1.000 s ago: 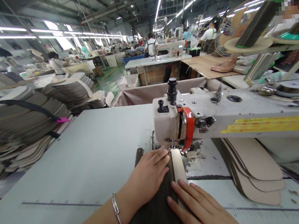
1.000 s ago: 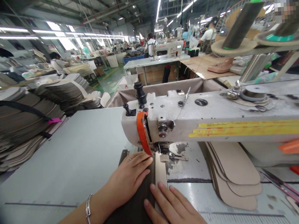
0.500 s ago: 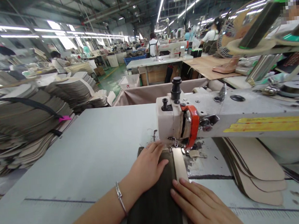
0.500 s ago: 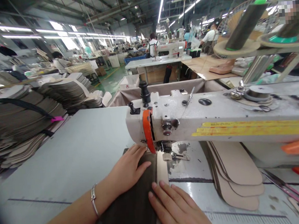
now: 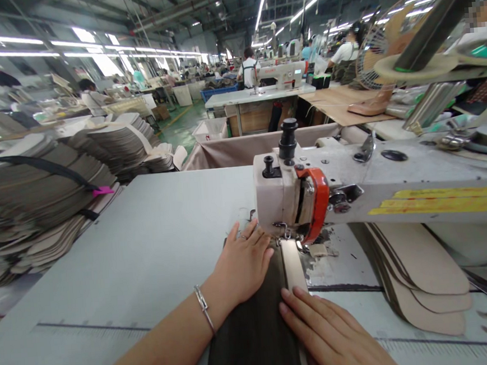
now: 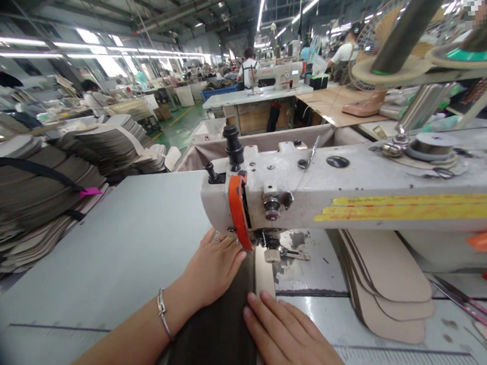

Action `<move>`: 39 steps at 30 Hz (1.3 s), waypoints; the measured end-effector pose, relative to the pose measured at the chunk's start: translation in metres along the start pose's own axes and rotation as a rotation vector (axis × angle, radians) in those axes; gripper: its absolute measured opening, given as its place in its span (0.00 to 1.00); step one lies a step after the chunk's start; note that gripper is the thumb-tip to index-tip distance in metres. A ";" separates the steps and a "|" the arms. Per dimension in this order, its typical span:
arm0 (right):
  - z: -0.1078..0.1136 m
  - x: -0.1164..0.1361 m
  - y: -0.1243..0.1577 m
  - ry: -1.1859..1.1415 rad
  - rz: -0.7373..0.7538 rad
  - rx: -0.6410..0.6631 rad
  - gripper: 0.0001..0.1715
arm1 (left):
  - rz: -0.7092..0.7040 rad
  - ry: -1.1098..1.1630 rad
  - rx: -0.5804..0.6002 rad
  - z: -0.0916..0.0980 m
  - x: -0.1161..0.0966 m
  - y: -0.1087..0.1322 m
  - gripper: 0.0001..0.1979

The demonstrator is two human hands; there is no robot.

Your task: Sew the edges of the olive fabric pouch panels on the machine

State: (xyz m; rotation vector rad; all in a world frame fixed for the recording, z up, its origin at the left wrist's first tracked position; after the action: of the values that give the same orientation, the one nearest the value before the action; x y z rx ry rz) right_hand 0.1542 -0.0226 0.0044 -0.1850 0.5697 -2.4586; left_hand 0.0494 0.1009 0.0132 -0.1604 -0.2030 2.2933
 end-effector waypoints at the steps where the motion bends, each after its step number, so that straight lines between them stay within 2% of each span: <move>1: 0.000 0.000 -0.001 0.003 -0.002 0.008 0.33 | 0.000 0.001 -0.005 -0.001 0.000 -0.001 0.14; 5: 0.002 0.004 -0.002 -0.001 0.025 0.022 0.31 | 0.005 0.005 -0.001 -0.001 0.002 -0.005 0.15; 8: 0.008 -0.001 0.001 -0.065 -0.046 -0.021 0.29 | 0.008 0.014 0.009 0.009 -0.003 0.002 0.18; 10: 0.013 -0.008 0.006 -0.141 -0.118 -0.055 0.24 | -0.052 0.057 0.031 0.020 -0.017 0.017 0.22; 13: 0.017 -0.012 0.013 -0.245 -0.147 -0.060 0.16 | -0.276 0.191 0.073 0.030 -0.056 0.053 0.22; 15: 0.021 -0.012 0.016 -0.282 -0.151 -0.056 0.14 | -0.435 0.230 -0.044 0.040 -0.080 0.077 0.14; 18: 0.026 -0.012 0.015 -0.305 -0.183 -0.053 0.15 | -0.519 0.201 -0.229 0.045 -0.096 0.097 0.08; 22: 0.030 -0.009 0.013 -0.301 -0.188 -0.063 0.14 | -0.535 0.153 -0.271 0.037 -0.104 0.098 0.09; 26: 0.030 -0.009 0.013 -0.294 -0.192 -0.063 0.14 | -0.510 0.122 -0.269 0.034 -0.107 0.099 0.09; 29: 0.028 -0.007 0.014 -0.264 -0.160 -0.043 0.15 | -0.499 0.164 -0.282 0.039 -0.106 0.097 0.08; 32: 0.026 -0.006 0.013 -0.224 -0.122 -0.020 0.17 | -0.397 0.232 -0.178 0.039 -0.093 0.080 0.11; 35: 0.024 -0.005 0.013 -0.198 -0.099 -0.013 0.17 | -0.217 0.146 -0.025 0.029 -0.068 0.055 0.18; 39: 0.024 -0.004 0.012 -0.146 -0.062 -0.065 0.17 | -0.164 0.085 0.057 0.014 -0.050 0.033 0.21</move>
State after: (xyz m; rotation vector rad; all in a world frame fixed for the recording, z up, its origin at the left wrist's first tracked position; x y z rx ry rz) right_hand 0.1702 -0.0376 0.0208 -0.4107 0.5880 -2.4626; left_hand 0.0568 0.0405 0.0229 -0.2042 -0.1023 2.1224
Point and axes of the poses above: each hand's wrist, its own y-axis away from the middle knuckle, its own z-axis out of the back of the hand, x = y × z, the point moved 8 cm from there along -y, towards the middle knuckle, and after that the axes turned 11 degrees about -z, right-handed, at the moved point
